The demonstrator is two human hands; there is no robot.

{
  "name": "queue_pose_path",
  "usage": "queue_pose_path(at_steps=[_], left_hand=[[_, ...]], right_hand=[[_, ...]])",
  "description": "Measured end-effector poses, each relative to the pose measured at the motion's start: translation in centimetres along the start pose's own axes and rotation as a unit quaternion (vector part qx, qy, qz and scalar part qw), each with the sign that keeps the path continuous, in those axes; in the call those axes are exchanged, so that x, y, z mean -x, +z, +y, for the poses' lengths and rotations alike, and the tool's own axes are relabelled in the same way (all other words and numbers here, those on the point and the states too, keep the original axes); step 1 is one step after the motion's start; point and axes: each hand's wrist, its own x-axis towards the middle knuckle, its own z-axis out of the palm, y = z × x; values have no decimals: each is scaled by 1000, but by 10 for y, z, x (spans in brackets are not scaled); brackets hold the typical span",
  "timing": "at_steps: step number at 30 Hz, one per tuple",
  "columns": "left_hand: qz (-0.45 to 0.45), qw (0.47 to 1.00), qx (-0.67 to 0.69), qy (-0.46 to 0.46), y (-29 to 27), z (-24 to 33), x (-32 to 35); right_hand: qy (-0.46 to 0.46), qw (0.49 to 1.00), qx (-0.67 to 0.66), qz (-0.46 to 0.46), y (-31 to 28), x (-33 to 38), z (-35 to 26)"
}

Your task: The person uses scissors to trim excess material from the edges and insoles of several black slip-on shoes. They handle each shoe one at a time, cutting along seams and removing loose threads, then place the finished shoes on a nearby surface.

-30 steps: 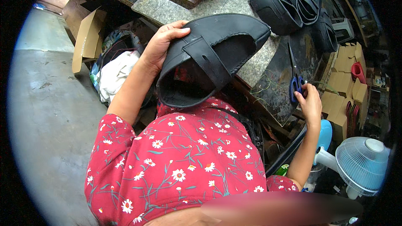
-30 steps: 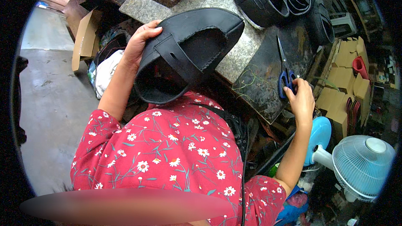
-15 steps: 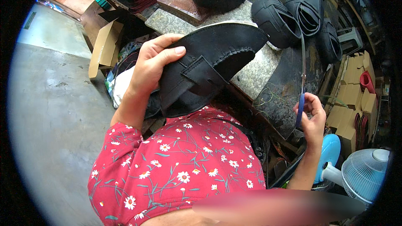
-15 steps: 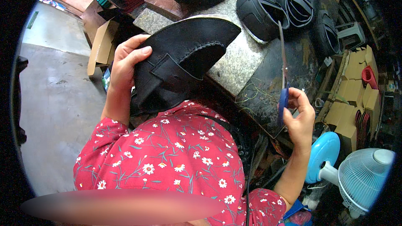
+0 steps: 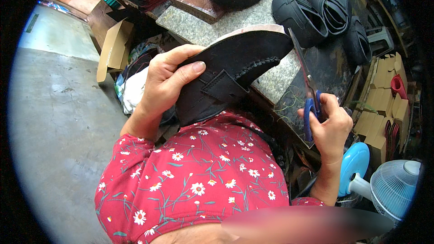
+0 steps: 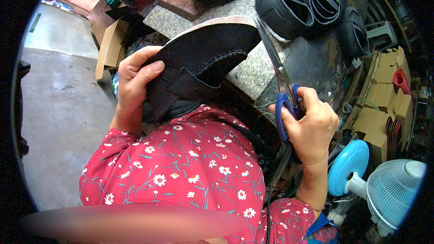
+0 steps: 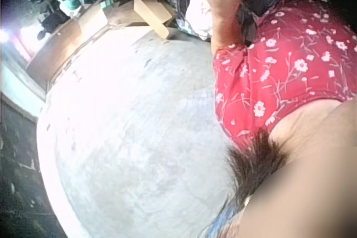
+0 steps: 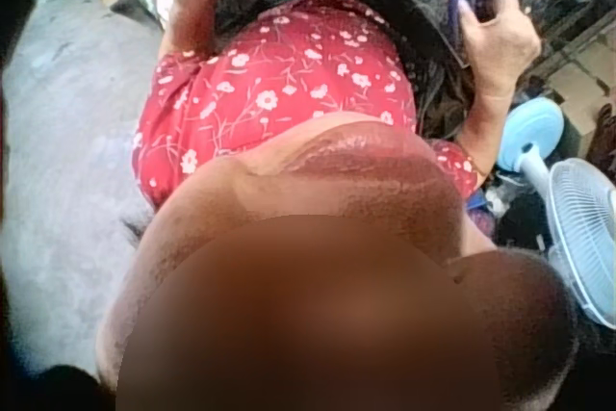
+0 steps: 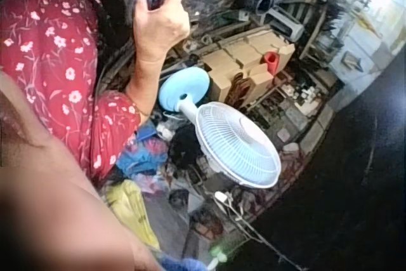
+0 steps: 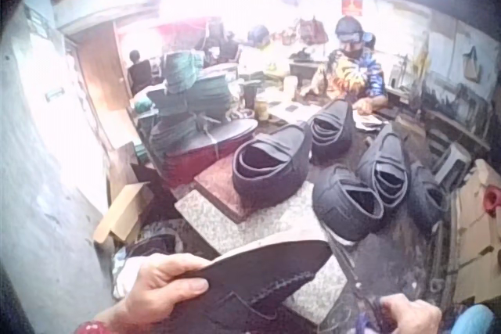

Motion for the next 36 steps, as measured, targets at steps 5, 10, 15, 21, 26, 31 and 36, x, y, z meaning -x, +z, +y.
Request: queue_pose_path(at_steps=[5, 10, 15, 21, 26, 31, 36], left_hand=[[36, 997, 53, -36, -3, -4, -2], [52, 976, 191, -89, -8, -17, -14], [24, 945, 303, -119, -11, -36, -34], [49, 912, 371, -166, 5, -60, -55], [-8, 885, 428, -183, 85, -72, -104], [34, 903, 394, -165, 139, -84, -183], [11, 966, 185, -180, 128, -112, -195]], right_hand=[[105, 984, -139, -34, 1, 6, 15], [66, 979, -191, 36, 3, 5, 20], [91, 976, -194, -49, 20, 0, 30], [122, 988, 95, -20, 32, 18, 85], [156, 982, 102, -28, 40, 25, 111], [86, 993, -39, 64, 17, 15, 89], [-88, 987, 30, 133, -3, -10, 50]])
